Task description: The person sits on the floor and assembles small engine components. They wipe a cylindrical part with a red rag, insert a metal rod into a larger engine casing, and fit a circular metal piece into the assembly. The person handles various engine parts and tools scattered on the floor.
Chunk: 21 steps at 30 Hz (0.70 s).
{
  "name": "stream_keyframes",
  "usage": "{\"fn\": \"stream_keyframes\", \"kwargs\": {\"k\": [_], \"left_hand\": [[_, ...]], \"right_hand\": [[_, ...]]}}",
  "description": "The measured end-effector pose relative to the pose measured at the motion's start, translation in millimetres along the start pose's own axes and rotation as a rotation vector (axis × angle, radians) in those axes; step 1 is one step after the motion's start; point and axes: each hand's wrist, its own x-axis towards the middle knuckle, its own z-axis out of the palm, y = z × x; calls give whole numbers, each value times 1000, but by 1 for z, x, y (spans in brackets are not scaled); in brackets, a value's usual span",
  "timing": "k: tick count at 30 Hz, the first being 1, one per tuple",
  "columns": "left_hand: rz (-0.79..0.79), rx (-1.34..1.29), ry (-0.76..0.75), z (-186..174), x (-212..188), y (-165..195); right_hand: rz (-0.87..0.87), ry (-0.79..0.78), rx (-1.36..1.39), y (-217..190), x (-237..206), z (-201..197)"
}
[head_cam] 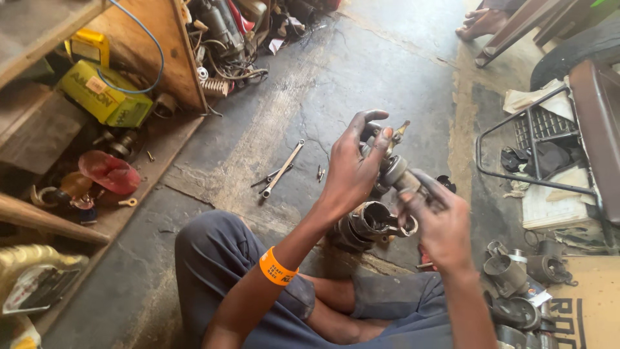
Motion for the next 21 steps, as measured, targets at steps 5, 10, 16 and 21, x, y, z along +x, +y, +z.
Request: {"fn": "stream_keyframes", "kwargs": {"k": [5, 10, 16, 21], "left_hand": [[-12, -23, -7, 0, 1, 0], [-17, -55, -65, 1, -4, 4], [-9, 5, -38, 0, -2, 0], [-48, 17, -41, 2, 0, -2]], "right_hand": [[-586, 80, -411, 5, -8, 4], [156, -509, 1005, 7, 13, -1], [-238, -107, -88, -10, 1, 1], [-288, -58, -257, -8, -6, 2]]}}
